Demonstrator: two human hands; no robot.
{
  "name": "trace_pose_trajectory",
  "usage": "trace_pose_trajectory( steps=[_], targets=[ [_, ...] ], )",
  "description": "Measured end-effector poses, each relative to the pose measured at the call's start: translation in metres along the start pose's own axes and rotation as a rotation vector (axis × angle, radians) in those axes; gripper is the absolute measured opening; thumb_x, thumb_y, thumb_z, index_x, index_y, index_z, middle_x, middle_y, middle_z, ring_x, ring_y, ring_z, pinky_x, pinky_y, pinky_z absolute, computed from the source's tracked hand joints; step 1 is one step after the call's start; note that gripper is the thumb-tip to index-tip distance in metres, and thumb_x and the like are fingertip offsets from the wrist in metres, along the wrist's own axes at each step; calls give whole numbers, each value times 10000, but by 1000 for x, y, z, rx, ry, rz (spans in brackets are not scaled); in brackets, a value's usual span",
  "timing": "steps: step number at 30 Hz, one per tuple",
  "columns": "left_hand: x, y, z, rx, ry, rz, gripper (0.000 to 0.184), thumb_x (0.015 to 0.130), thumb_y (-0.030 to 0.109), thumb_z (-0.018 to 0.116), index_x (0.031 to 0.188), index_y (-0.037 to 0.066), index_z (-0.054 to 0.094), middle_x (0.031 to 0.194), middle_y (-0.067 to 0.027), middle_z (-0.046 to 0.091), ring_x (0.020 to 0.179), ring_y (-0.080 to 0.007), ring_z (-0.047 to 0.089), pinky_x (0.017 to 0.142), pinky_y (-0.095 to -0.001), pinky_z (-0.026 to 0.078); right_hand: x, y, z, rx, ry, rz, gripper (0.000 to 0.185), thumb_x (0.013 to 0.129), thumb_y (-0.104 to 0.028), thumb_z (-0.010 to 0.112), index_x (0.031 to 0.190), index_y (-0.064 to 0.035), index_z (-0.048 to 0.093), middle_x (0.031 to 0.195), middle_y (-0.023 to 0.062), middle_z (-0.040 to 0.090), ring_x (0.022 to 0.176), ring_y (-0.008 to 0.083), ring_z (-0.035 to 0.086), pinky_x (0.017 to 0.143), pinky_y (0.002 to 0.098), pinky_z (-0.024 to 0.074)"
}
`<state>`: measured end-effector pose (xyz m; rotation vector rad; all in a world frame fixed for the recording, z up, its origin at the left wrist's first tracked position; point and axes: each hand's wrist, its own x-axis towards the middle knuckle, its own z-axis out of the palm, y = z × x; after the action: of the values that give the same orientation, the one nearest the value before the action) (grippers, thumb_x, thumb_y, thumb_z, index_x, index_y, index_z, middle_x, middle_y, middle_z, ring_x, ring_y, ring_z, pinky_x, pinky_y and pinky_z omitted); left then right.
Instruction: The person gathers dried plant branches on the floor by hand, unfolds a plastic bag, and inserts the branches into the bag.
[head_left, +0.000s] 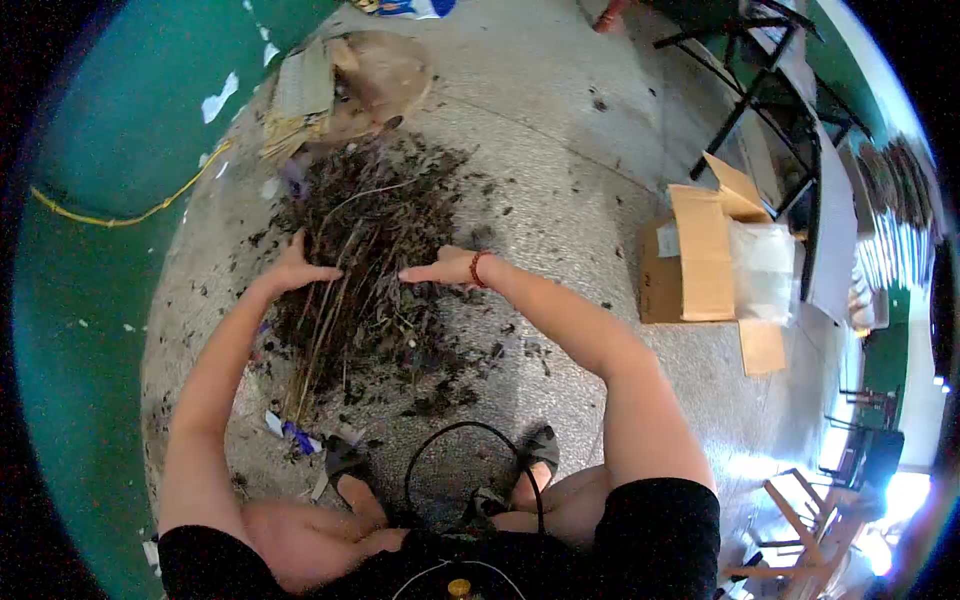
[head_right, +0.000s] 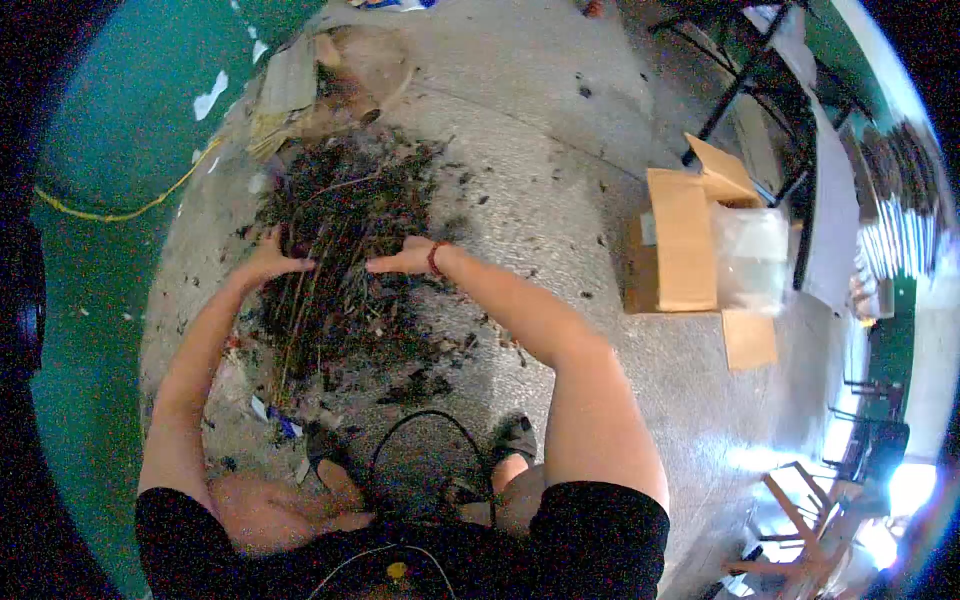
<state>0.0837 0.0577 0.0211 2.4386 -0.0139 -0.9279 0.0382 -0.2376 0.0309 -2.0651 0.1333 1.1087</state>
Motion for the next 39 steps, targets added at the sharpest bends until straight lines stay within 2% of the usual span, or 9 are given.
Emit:
trace_pose_trajectory(
  steps=[3,7,15,19,22,26,27,35,39],
  targets=[
    [-14,16,-9,137,52,-46,1264,456,544,751,1345,-22,53,1369,-304,49,1283,-376,138,1038,-378,193,-24,5,-39,-595,128,-124,752,564,-604,651,931,51,598,939,213,594,829,313,588,724,400,474],
    [-17,4,-10,263,-4,76,1286,419,534,769,1339,-34,73,1359,-310,96,1277,-374,163,1031,-394,211,-43,55,-103,-780,945,-249,163,699,-168,569,829,-88,625,796,145,616,735,312,600,655,402,484],
    [-38,11,-47,530,-121,247,1030,429,494,775,1221,-37,386,1215,-260,422,1138,-348,412,950,-372,340,-206,171,-230,-850,1703,197,198,722,-159,525,877,-65,606,950,134,566,888,318,528,769,401,428],
    [-44,25,-58,419,141,228,672,587,401,719,1056,-40,529,1011,-223,566,961,-337,538,836,-389,413,-256,213,-236,-797,1779,557,260,689,-211,541,864,-31,613,951,176,580,927,302,523,769,411,423],
    [-35,31,-66,436,190,163,548,674,338,669,1053,-32,527,998,-217,573,941,-333,548,814,-378,424,-273,270,-255,-301,1262,884,255,711,-222,531,880,-66,642,957,152,609,896,293,582,750,379,463],
    [-37,41,-61,295,294,287,487,710,327,645,1030,-22,530,962,-201,584,892,-314,565,783,-366,436,-273,326,-287,-483,1357,604,248,714,-239,517,812,-58,655,859,180,617,794,314,610,708,384,476],
    [-32,41,-60,264,307,304,479,720,329,637,1028,-22,529,950,-191,587,876,-302,567,778,-361,438,-284,287,-278,-378,1704,526,250,716,-244,509,793,-57,656,831,185,614,773,326,607,703,384,474],
    [-41,89,-55,100,433,543,441,756,294,617,1037,-32,520,958,-164,589,883,-235,571,772,-325,440,-344,191,-305,-445,1894,311,338,742,-314,488,793,-17,639,789,225,598,777,372,581,700,418,455],
    [-54,138,-39,-237,337,700,422,781,285,605,1067,-13,519,981,-112,591,895,-189,564,789,-298,432,-321,116,-277,-270,1980,-418,283,838,-262,500,773,-24,638,729,130,641,688,217,623,630,301,466]
  ],
)
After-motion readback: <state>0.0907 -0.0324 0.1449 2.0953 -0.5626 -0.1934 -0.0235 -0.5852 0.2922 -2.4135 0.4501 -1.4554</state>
